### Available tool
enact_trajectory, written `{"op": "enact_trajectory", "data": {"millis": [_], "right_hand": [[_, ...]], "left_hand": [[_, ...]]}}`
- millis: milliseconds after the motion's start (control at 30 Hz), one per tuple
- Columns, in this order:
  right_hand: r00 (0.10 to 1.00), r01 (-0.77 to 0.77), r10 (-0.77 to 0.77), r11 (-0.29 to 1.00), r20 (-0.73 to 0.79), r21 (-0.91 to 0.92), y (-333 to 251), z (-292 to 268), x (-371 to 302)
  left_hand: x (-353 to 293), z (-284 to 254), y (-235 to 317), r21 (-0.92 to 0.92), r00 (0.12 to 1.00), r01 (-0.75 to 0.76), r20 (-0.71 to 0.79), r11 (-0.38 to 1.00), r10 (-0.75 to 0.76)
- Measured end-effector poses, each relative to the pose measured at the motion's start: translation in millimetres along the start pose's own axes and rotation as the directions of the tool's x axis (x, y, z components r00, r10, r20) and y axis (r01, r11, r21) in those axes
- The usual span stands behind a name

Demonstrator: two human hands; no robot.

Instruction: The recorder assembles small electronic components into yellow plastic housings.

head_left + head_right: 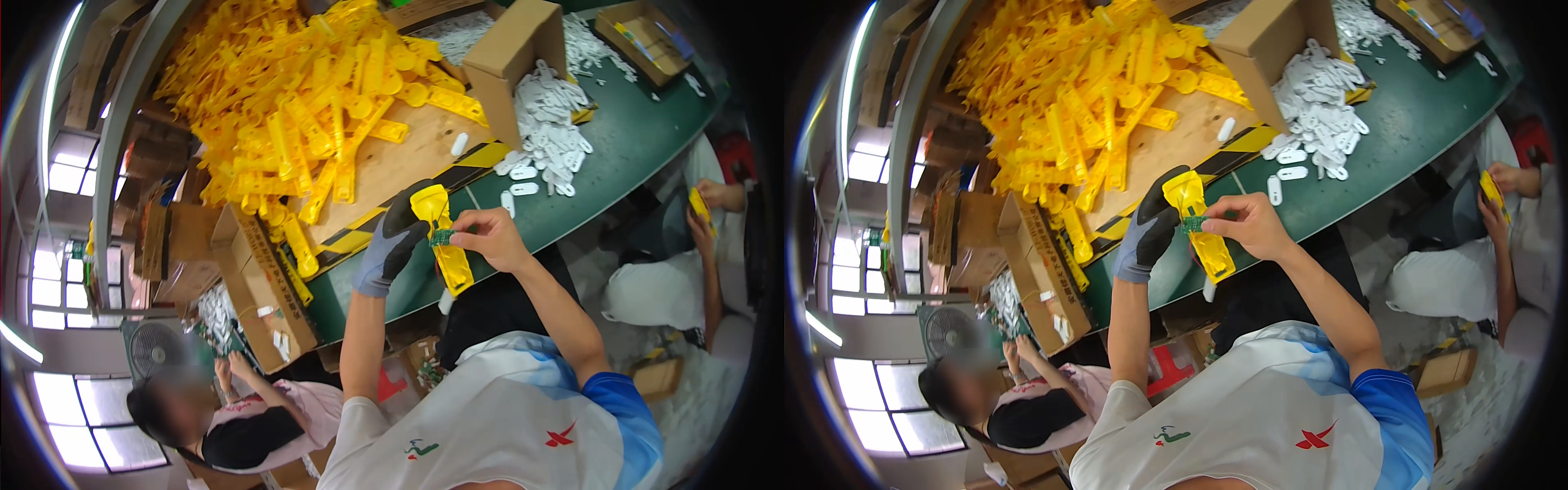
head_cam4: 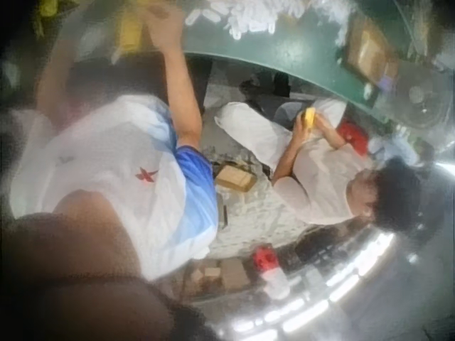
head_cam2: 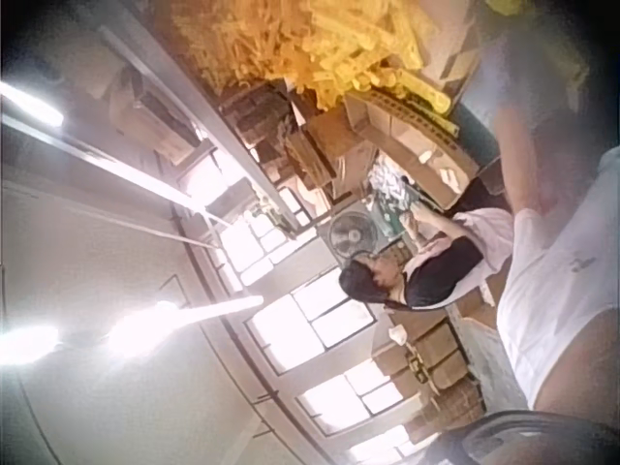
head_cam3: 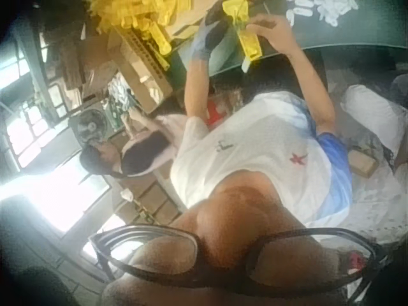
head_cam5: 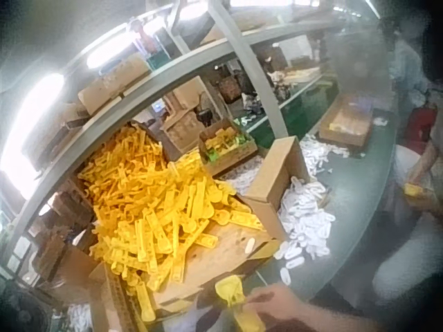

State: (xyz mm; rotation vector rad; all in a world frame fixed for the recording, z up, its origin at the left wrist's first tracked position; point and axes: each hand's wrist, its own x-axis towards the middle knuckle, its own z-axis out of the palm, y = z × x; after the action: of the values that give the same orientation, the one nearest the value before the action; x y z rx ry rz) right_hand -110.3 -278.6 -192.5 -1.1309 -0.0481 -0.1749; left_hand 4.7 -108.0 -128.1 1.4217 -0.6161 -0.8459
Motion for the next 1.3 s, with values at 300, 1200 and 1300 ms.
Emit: {"op": "enact_trajectory", "data": {"millis": [300,1200,1300], "right_hand": [[0.977,-0.136,0.128,0.99,-0.171,-0.038,2.2,-13.8,7.6],[0.958,-0.204,0.129,0.936,-0.258,-0.288,-7.1,-11.1,46.7],[0.946,-0.2,0.104,0.933,-0.307,-0.299,0.1,-10.9,45.6]], "left_hand": [[26.4,12.7,-81.1,-0.327,0.978,0.014,-0.191,0.945,-0.081],[26.8,8.4,-67.5,-0.563,0.977,-0.04,-0.196,0.826,-0.087],[26.5,14.1,-65.3,-0.389,0.958,0.013,-0.259,0.921,-0.123]]}}
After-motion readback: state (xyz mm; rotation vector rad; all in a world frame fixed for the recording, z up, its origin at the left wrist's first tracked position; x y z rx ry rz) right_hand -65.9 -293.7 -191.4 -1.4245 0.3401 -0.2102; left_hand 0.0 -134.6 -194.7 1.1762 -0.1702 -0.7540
